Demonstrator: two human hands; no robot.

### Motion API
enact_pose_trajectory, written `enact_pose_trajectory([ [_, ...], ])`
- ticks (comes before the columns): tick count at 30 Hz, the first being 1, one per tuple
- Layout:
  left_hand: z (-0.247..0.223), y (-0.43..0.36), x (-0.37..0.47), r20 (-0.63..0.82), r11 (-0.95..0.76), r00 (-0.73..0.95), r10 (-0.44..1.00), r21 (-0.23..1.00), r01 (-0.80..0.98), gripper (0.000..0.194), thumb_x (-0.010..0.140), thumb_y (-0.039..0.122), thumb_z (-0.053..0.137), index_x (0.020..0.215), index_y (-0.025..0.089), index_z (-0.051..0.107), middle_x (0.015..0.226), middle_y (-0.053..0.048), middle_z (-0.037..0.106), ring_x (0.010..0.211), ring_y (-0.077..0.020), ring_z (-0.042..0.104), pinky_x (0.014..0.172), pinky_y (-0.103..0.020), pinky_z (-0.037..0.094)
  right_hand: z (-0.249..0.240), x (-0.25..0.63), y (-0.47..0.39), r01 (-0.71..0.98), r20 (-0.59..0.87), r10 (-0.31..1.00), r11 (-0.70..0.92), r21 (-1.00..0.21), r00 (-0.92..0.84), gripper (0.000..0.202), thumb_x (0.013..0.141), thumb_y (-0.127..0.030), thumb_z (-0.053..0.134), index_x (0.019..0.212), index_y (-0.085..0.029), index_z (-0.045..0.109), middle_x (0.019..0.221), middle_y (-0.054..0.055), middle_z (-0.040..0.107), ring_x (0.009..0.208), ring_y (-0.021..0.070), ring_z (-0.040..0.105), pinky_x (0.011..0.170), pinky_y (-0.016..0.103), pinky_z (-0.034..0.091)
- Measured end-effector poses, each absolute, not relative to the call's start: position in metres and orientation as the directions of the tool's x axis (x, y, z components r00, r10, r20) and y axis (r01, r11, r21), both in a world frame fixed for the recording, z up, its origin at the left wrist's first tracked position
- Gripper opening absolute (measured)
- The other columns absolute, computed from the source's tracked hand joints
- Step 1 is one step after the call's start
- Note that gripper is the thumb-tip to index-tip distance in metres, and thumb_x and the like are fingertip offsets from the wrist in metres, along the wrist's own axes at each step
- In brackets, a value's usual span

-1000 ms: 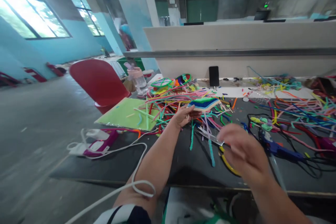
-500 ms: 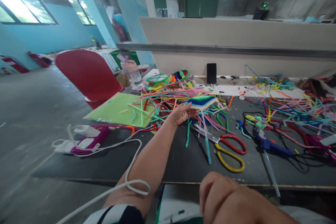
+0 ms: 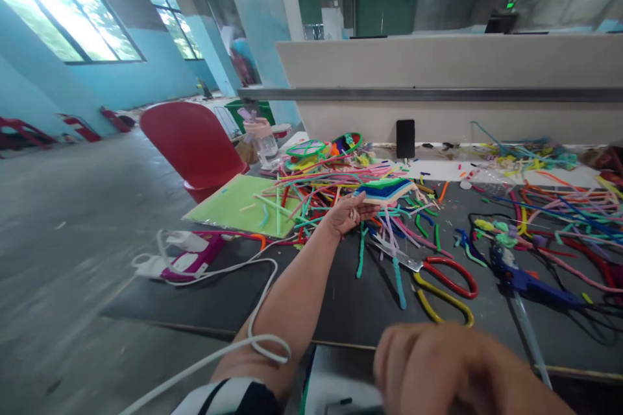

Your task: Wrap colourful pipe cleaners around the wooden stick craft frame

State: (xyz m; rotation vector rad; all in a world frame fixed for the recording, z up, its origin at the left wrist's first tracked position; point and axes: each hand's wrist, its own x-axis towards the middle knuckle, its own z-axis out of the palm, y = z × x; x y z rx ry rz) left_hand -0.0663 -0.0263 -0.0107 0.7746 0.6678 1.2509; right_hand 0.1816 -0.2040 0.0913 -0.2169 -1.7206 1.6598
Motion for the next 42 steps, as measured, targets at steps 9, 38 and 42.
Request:
enact_pose_trajectory([
  [9,-0.003,-0.033,-0.050,0.049,0.083,0.205,0.978,0.807,-0.584,0.017,0.082,0.027,0.064,0.083,0.011,0.059,0.080,-0.013,0.073,0.083,-0.0254,0.071,0.082,-0.040,0.055,0.027,0.171,-0.047,-0.548,-0.045,0.996,0.001,-0.836,0.070,0.023,0.059,-0.017,0.067,0.079,-0.024,0.058,0.074,-0.002,0.063,0.062,0.0117,0.058,0.057,0.026,0.049],
  [38,0.007,0.008,-0.114,0.125,0.352,-0.411,0.903,0.334,0.874,0.022,0.072,0.023,0.059,0.088,0.013,0.070,0.097,-0.014,0.070,0.095,-0.0279,0.063,0.079,-0.032,0.047,-0.005,0.179,-0.037,-0.759,-0.012,0.955,-0.242,-0.604,-0.295,0.038,0.068,-0.004,0.065,0.101,-0.024,0.061,0.087,-0.002,0.073,0.081,0.0158,0.072,0.076,0.031,0.061],
  [42,-0.002,0.015,-0.118,0.065,0.416,-0.443,0.894,0.242,0.877,0.026,0.069,0.021,0.061,0.092,0.012,0.068,0.100,-0.020,0.069,0.096,-0.0304,0.064,0.078,-0.034,0.047,-0.004,0.180,-0.039,-0.792,0.005,0.949,-0.259,-0.552,-0.314,0.035,0.069,-0.004,0.065,0.098,-0.023,0.061,0.087,-0.001,0.073,0.080,0.0166,0.072,0.075,0.031,0.061],
])
